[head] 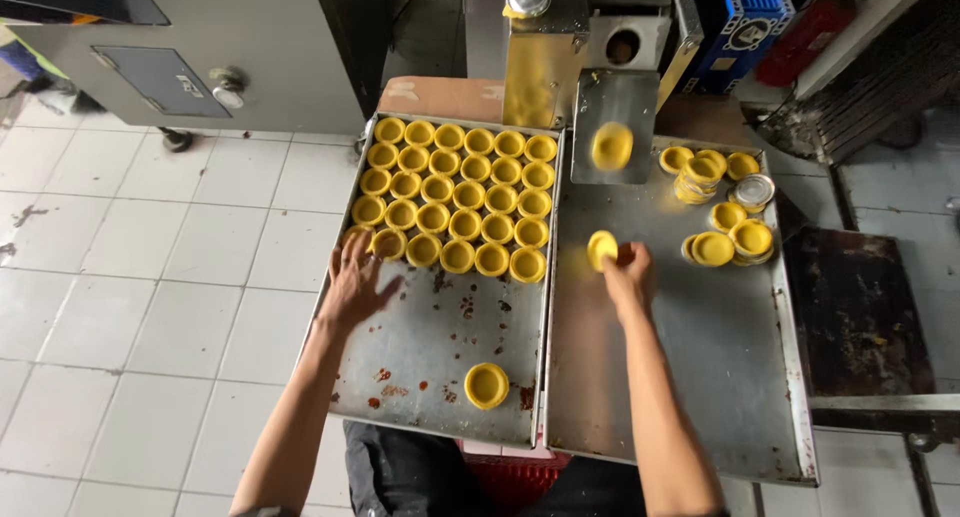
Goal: The person arranges yellow pastry molds into a metal tray, placing them one by one in rows, and later moves the entire filled tray aside before beginning to arrange another set of molds in a second tray.
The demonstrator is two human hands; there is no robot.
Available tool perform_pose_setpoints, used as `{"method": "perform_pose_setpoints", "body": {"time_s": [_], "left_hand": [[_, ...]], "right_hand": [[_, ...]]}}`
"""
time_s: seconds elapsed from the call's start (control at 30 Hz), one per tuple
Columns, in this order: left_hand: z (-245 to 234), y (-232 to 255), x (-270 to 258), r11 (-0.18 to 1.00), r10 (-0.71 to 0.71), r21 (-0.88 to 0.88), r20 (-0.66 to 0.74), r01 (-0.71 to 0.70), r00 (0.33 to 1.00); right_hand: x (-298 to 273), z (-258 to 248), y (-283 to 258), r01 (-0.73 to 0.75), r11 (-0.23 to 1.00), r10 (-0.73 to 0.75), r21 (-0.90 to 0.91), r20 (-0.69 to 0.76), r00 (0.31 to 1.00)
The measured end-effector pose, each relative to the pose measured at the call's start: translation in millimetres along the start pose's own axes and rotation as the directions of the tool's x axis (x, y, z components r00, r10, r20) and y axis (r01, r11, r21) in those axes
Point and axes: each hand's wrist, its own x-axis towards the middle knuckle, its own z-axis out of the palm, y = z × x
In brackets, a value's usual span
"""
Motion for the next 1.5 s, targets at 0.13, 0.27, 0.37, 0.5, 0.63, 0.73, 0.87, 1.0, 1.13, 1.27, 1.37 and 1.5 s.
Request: {"method": "perform_pose_setpoints", "body": {"time_s": [0.13, 0.27, 0.37, 0.5, 0.63, 0.73, 0.87, 1.0, 1.13, 1.27, 1.37, 1.5], "left_hand": [[-10.5, 86.6, -48.6, 0.906, 0.242, 0.338, 0.081, -0.255, 0.967], [-36.4, 148.3, -117.2, 0.607, 0.624, -0.493, -0.19, -0.623, 0.758], [-15.9, 137.0, -155.8, 0.812, 0.541, -0.351, 0.15, -0.467, 0.828], [2.9, 101.7, -187.9, 0.956, 0.282, 0.013, 0.232, -0.293, 0.931], [8.5, 82.8, -184.6, 0.986, 0.06, 0.156, 0.006, -0.06, 0.998], [-7.1, 100.8, -169.9, 0.996, 0.086, 0.05, -0.198, -0.078, 0.976], [7.2, 132.9, -137.8, 0.965, 0.256, -0.017, -0.159, -0.262, 0.953], [36.1, 154.9, -108.0, 0.928, 0.346, -0.068, -0.209, -0.367, 0.914], [51.0, 165.6, -77.4, 0.914, 0.373, -0.054, -0.282, -0.403, 0.884], [56.0, 174.0, -50.1, 0.937, 0.346, 0.0, -0.154, -0.35, 0.926], [64.7, 179.3, -33.9, 0.941, 0.333, -0.001, -0.161, -0.337, 0.929], [64.6, 185.2, -21.2, 0.933, 0.342, -0.034, -0.229, -0.359, 0.911]], "right_hand": [[-46.5, 20.0, 41.7, 0.007, 0.814, -0.111, 0.58, 0.144, 0.983], [-52.3, 14.0, 48.7, 0.094, 0.862, -0.268, 0.498, 0.291, 0.918], [-36.4, -5.2, 46.5, 0.241, 0.969, -0.239, 0.045, -0.052, 0.97], [-24.4, -20.4, 42.1, -0.039, 0.956, 0.005, -0.291, -0.117, 0.993], [-10.9, -21.2, 36.1, -0.07, 0.958, 0.03, -0.278, -0.143, 0.989], [-11.1, -16.6, 50.9, 0.085, 0.908, -0.214, -0.41, -0.28, 0.936], [-40.9, -16.1, 70.7, -0.042, 0.992, 0.052, 0.118, -0.083, 0.995], [-112.7, -20.2, 111.8, -0.041, 0.841, 0.016, 0.54, 0.051, 0.999], [-190.3, -49.2, 87.0, -0.192, 0.827, 0.082, 0.528, 0.226, 0.971], [-228.5, -47.9, 43.8, -0.086, 0.828, -0.105, 0.554, 0.304, 0.947], [-222.2, -37.4, 44.9, -0.013, 0.841, -0.193, 0.541, 0.321, 0.927], [-179.8, -12.5, 74.4, 0.04, 0.878, -0.154, 0.477, 0.202, 0.967]]}}
